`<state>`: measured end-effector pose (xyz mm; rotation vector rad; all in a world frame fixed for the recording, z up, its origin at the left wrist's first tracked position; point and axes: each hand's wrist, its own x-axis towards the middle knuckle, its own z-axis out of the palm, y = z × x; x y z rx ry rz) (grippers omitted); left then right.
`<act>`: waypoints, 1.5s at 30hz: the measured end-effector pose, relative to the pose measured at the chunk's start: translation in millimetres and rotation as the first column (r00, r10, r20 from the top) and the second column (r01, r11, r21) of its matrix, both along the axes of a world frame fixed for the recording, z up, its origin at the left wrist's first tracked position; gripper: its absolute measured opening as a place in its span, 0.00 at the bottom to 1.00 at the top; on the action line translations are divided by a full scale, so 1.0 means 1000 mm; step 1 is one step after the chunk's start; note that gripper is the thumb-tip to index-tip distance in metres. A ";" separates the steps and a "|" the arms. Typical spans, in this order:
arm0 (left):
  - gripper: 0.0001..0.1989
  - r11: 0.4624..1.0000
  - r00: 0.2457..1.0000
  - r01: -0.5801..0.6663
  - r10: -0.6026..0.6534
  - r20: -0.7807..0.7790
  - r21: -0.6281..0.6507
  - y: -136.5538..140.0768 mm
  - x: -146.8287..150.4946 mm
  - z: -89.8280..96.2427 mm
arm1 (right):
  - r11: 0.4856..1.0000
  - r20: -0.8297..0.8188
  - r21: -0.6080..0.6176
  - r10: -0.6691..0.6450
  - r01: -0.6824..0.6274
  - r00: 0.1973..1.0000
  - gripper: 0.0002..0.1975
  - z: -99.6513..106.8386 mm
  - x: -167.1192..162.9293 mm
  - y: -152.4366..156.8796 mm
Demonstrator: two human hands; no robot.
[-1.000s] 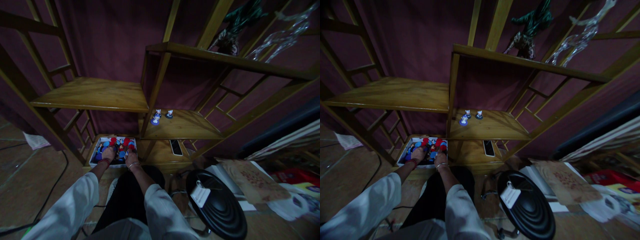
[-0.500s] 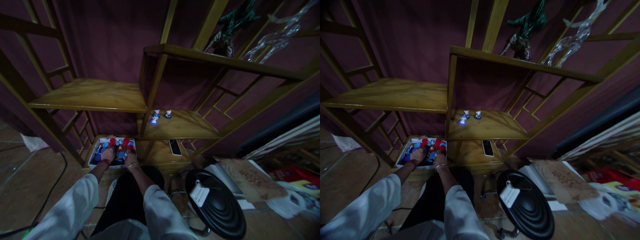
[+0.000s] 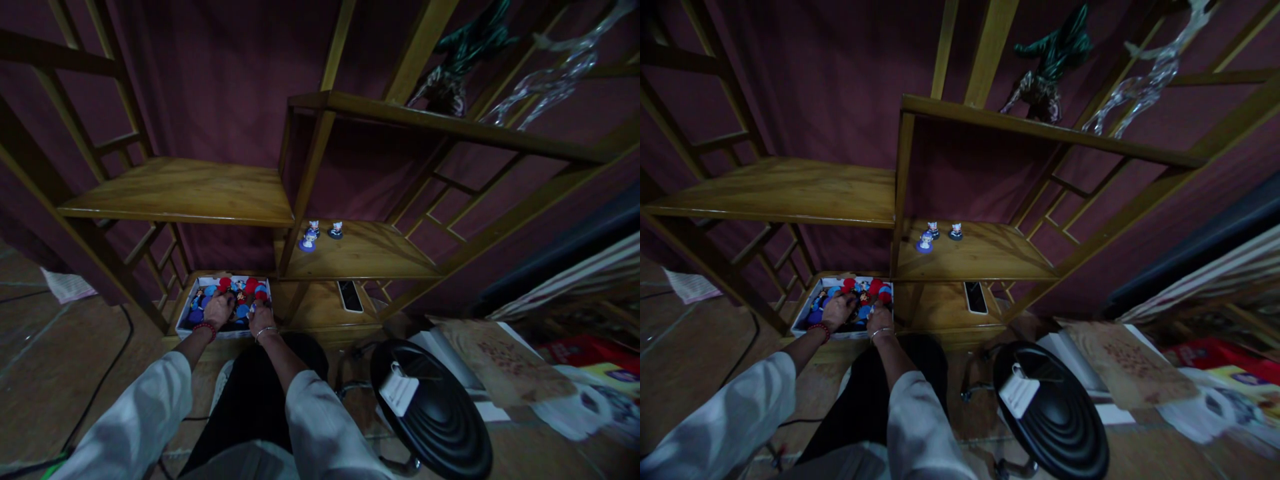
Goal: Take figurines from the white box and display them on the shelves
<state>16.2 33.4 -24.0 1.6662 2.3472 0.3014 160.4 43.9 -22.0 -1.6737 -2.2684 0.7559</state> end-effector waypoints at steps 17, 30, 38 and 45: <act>0.08 0.933 0.400 -0.347 0.242 0.884 -0.098 0.001 0.015 0.011 | 0.993 -0.100 0.055 -0.096 0.102 0.990 0.15 -0.005 0.000 0.000; 0.05 0.916 0.167 -0.383 0.200 0.965 -0.124 -0.014 0.024 0.012 | 0.977 -0.326 0.022 -0.192 0.210 0.926 0.14 -0.007 0.001 0.003; 0.05 0.918 0.106 -0.379 0.169 0.980 -0.117 -0.017 0.033 0.017 | 0.972 -0.421 0.028 -0.200 0.233 0.885 0.14 -0.010 0.002 0.005; 0.05 0.917 0.032 -0.388 0.109 0.993 -0.089 -0.022 0.036 0.015 | 0.976 -0.484 0.023 -0.179 0.217 0.856 0.15 -0.014 0.003 0.007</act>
